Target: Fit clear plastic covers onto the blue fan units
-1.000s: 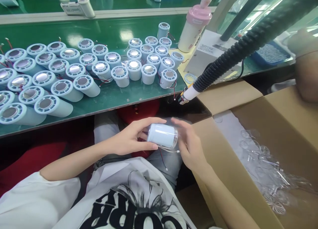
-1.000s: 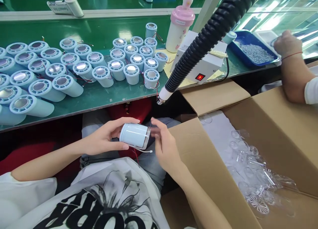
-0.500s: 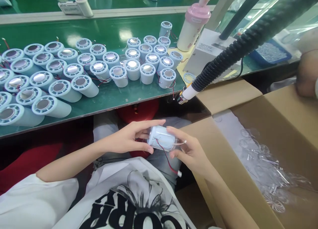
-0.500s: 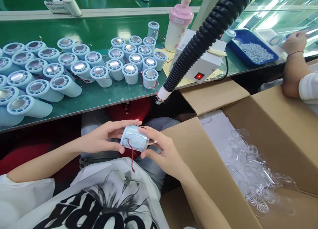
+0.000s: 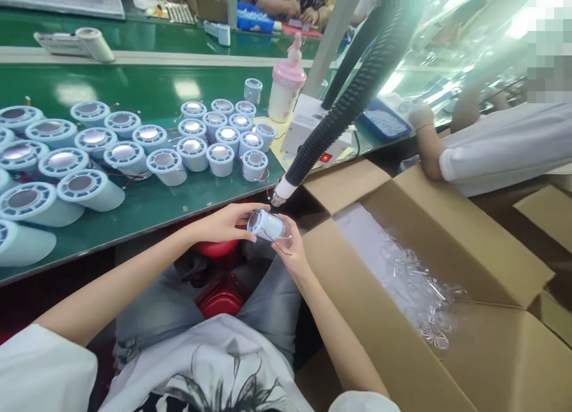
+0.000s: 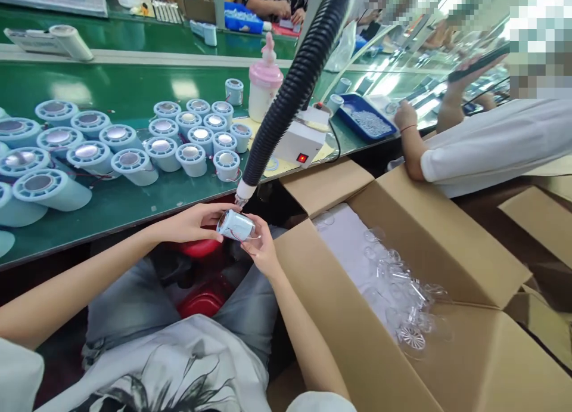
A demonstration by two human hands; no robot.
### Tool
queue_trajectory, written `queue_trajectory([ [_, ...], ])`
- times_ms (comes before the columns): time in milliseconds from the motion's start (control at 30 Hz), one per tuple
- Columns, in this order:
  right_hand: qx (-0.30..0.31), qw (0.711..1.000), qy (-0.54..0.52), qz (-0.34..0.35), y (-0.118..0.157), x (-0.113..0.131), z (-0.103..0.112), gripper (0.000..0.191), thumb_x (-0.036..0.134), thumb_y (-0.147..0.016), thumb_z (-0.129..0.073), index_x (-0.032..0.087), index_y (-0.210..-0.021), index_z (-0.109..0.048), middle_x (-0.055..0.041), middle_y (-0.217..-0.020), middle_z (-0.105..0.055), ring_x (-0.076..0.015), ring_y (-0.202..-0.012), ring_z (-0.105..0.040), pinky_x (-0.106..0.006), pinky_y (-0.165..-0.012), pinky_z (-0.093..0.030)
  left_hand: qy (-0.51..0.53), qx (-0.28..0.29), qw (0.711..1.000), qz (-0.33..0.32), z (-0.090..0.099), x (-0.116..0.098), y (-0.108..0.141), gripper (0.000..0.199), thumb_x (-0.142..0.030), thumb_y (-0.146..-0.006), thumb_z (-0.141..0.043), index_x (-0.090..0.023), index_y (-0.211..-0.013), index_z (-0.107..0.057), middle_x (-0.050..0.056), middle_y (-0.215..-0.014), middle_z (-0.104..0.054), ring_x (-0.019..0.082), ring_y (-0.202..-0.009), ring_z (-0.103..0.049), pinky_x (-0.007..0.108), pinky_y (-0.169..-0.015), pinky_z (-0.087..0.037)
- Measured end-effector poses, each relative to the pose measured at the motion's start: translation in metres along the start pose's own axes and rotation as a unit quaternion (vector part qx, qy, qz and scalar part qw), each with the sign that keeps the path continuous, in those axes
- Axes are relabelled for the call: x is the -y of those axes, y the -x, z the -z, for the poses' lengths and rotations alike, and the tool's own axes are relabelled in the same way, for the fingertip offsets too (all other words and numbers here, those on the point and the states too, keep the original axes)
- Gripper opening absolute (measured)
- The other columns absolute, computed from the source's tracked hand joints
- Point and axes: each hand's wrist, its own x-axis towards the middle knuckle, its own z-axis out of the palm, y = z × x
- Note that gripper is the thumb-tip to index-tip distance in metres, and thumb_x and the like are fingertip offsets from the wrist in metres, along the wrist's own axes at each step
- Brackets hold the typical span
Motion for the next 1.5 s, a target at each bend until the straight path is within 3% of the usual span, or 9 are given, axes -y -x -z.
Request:
queue_trajectory([
  [233,-0.014,1.000,-0.006,0.017,-0.014,0.000,0.008,0.072,0.053,-0.067,-0.074,0.024,-0.124,-0.040,-0.0136,-0.126,-0.055,-0.0275,-0.115,-0.055,-0.042,-0.097,-0.047,-0.010,0.038,0.999,0.000,0.013,-0.002,-0.020,0.076,-0.018,-0.075,-0.071,-0.015,-0.142,-0.035,0.019,-0.140,-0.047,0.026,-0.123,-0.052,0.044,-0.103,-0.044],
  [433,0.022,1.000,0.007,0.013,-0.004,0.012,0.005,0.064,0.047,-0.071,-0.072,0.025,-0.126,-0.047,-0.0098,-0.123,-0.058,-0.0242,-0.110,-0.058,-0.040,-0.093,-0.050,-0.015,0.014,1.000,0.015,0.007,-0.018,0.005,0.063,-0.018,-0.077,-0.069,-0.018,-0.134,-0.042,0.013,-0.131,-0.054,0.023,-0.119,-0.056,0.042,-0.105,-0.043],
  [567,0.053,0.995,0.054,0.060,0.007,0.022,0.000,0.059,0.033,-0.069,-0.077,0.027,-0.122,-0.054,-0.0074,-0.129,-0.056,-0.0243,-0.116,-0.054,-0.039,-0.098,-0.047,-0.052,-0.022,0.998,0.021,-0.004,-0.027,0.027,0.059,-0.015,-0.074,-0.069,-0.020,-0.127,-0.044,0.011,-0.130,-0.053,0.023,-0.120,-0.054,0.043,-0.104,-0.044],
  [733,0.003,0.998,-0.009,0.059,0.017,0.035,-0.012,0.045,0.041,-0.079,-0.063,0.027,-0.122,-0.054,-0.0056,-0.110,-0.064,-0.0223,-0.097,-0.063,-0.037,-0.082,-0.054,-0.102,-0.084,0.991,0.000,-0.019,-0.031,0.040,0.051,-0.016,-0.071,-0.069,-0.018,-0.116,-0.045,0.010,-0.117,-0.055,0.020,-0.103,-0.061,0.036,-0.090,-0.053],
  [900,0.010,0.994,0.039,0.104,0.024,0.043,-0.014,0.048,0.036,-0.079,-0.063,0.027,-0.125,-0.052,-0.0060,-0.116,-0.061,-0.0219,-0.102,-0.061,-0.037,-0.088,-0.051,-0.258,-0.109,0.958,-0.063,-0.023,-0.036,0.043,0.046,-0.011,-0.066,-0.063,-0.017,-0.108,-0.048,0.005,-0.104,-0.054,0.018,-0.091,-0.056,0.033,-0.083,-0.050],
  [1000,0.012,0.989,0.056,0.137,0.029,0.044,-0.012,0.050,0.034,-0.080,-0.062,0.028,-0.128,-0.051,-0.0061,-0.120,-0.060,-0.0222,-0.105,-0.059,-0.037,-0.090,-0.050,-0.332,-0.079,0.933,-0.118,-0.023,-0.041,0.045,0.052,-0.011,-0.064,-0.061,-0.019,-0.114,-0.051,0.005,-0.100,-0.050,0.018,-0.089,-0.051,0.031,-0.080,-0.046],
  [1267,-0.074,0.992,-0.049,0.084,0.038,0.054,-0.005,0.046,0.035,-0.075,-0.061,0.029,-0.121,-0.057,-0.0026,-0.101,-0.065,-0.0181,-0.084,-0.061,-0.032,-0.071,-0.053,-0.358,0.059,0.929,-0.071,-0.030,-0.042,0.050,0.063,-0.009,-0.070,-0.057,-0.029,-0.130,-0.053,0.007,-0.110,-0.044,0.019,-0.096,-0.052,0.032,-0.087,-0.046],
  [1333,-0.092,0.991,-0.063,0.080,0.038,0.058,-0.001,0.046,0.035,-0.072,-0.063,0.028,-0.117,-0.059,-0.0028,-0.098,-0.066,-0.0181,-0.081,-0.061,-0.031,-0.069,-0.052,-0.337,0.048,0.938,-0.065,-0.033,-0.038,0.052,0.064,-0.009,-0.071,-0.057,-0.030,-0.130,-0.052,0.007,-0.110,-0.044,0.019,-0.097,-0.051,0.033,-0.089,-0.046],
  [1500,-0.162,0.971,-0.174,0.029,0.036,0.057,-0.007,0.043,0.045,-0.072,-0.060,0.023,-0.108,-0.062,-0.0051,-0.096,-0.068,-0.0171,-0.077,-0.062,-0.033,-0.071,-0.051,-0.299,-0.053,0.946,-0.113,-0.037,-0.034,0.057,0.065,-0.006,-0.066,-0.057,-0.029,-0.127,-0.053,0.005,-0.105,-0.045,0.019,-0.097,-0.048,0.034,-0.087,-0.045],
])
